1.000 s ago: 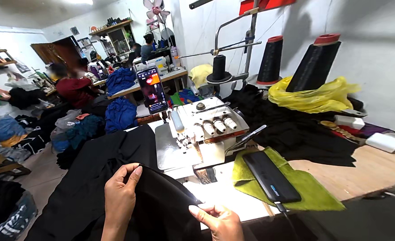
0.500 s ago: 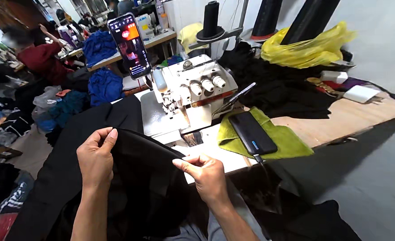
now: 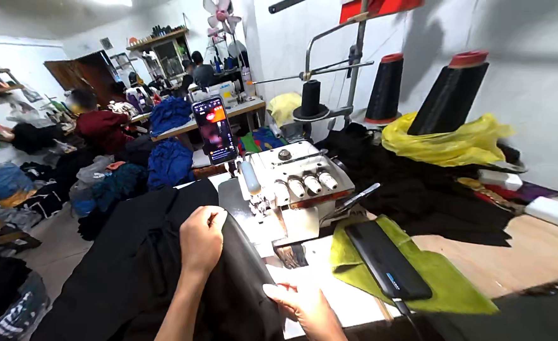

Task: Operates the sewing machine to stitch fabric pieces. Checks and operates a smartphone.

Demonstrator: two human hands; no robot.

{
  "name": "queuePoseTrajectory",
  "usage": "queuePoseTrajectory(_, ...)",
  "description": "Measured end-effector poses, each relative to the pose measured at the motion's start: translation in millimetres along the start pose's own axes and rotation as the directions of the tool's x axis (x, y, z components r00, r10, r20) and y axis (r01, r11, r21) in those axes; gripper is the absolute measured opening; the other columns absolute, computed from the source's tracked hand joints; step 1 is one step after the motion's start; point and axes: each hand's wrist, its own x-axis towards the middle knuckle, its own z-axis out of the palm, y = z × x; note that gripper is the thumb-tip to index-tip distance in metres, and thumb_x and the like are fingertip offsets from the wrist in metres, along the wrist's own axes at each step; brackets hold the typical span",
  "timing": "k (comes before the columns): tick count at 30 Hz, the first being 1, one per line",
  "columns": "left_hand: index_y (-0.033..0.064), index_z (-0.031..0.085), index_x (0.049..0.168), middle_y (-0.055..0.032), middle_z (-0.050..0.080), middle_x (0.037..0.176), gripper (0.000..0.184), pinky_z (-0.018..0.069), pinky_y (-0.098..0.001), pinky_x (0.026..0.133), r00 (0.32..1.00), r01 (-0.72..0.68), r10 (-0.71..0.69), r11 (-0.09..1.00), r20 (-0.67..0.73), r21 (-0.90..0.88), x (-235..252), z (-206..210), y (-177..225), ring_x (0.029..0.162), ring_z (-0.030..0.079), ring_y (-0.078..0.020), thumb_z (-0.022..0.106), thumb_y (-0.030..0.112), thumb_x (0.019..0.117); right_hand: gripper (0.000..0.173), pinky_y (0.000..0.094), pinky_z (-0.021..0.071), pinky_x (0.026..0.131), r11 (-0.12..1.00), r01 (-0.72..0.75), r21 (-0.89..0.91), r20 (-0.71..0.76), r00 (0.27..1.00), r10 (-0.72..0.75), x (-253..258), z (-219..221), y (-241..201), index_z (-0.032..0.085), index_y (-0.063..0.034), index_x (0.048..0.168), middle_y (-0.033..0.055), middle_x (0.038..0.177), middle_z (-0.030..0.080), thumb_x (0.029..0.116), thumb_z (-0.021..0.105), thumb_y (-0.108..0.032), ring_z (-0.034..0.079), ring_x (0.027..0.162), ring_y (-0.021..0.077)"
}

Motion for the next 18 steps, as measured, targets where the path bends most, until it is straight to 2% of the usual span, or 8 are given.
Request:
queuePoseTrajectory(4, 0.0110, 0.079, 0.094, -0.0017, 0.073, 0.089, 0.014, 0.0565, -0.0351, 0.081, 0.991, 0.100, -0.099, 0.995, 0.085, -0.002, 10.1, 32.0, -7.5, 0.084, 0.069, -0.0125, 0.067, 0.018, 0.0974, 0.015, 0.0296, 0.0569, 0.062, 0.989, 0.019, -0.144, 0.028, 0.999, -0.015, 3.4, -5.0, 1.1, 0.073, -0.0034, 0.082, 0.0030, 0.068, 0.068, 0.0865, 0.080, -0.016, 0.064, 0.060, 0.0100)
queuePoseTrajectory(6, 0.0108, 0.079, 0.099, -0.0030, 0.075, 0.095, 0.017, 0.0557, -0.0371, 0.085, 0.973, 0.157, -0.151, 0.987, 0.177, -0.021, 13.3, 41.0, -12.2, 0.090, 0.070, -0.0142, 0.063, 0.018, 0.0991, 0.015, 0.0294, 0.0562, 0.061, 0.987, 0.043, -0.157, 0.011, 0.999, -0.042, 2.4, -3.0, 3.7, 0.072, -0.0042, 0.081, 0.0017, 0.066, 0.066, 0.0858, 0.080, -0.015, 0.063, 0.059, 0.0094)
queuePoseTrajectory(8, 0.0115, 0.077, 0.106, -0.0043, 0.075, 0.102, 0.021, 0.0543, -0.0435, 0.091, 0.948, 0.209, -0.197, 0.978, 0.248, -0.021, 14.1, 47.8, -19.0, 0.099, 0.070, -0.0176, 0.060, 0.022, 0.1011, 0.013, 0.0302, 0.0572, 0.064, 0.982, 0.048, -0.182, -0.020, 0.998, -0.052, -1.5, -1.3, 3.3, 0.073, -0.0031, 0.083, 0.0024, 0.068, 0.068, 0.0849, 0.081, -0.014, 0.064, 0.061, 0.0094)
queuePoseTrajectory(13, 0.0091, 0.076, 0.106, -0.0057, 0.074, 0.103, 0.023, 0.0544, -0.0423, 0.092, 0.963, 0.146, -0.133, 0.989, 0.233, -0.038, 13.0, 52.3, -27.5, 0.101, 0.070, -0.0184, 0.058, 0.022, 0.1010, 0.015, 0.0317, 0.0592, 0.067, 0.967, 0.110, -0.232, -0.029, 0.992, -0.120, -4.6, -1.8, 9.5, 0.073, -0.0012, 0.082, 0.0038, 0.069, 0.070, 0.0874, 0.077, -0.014, 0.067, 0.063, 0.0100)
queuePoseTrajectory(18, 0.0085, 0.076, 0.107, -0.0066, 0.073, 0.105, 0.025, 0.0534, -0.0426, 0.093, 0.956, 0.130, -0.122, 0.991, 0.268, -0.012, 15.0, 50.7, -26.5, 0.102, 0.069, -0.0189, 0.056, 0.023, 0.1019, 0.017, 0.0305, 0.0580, 0.063, 0.971, 0.094, -0.220, -0.048, 0.993, -0.107, -7.5, 0.0, 9.7, 0.070, -0.0028, 0.077, 0.0012, 0.065, 0.067, 0.0887, 0.076, -0.014, 0.064, 0.059, 0.0083)
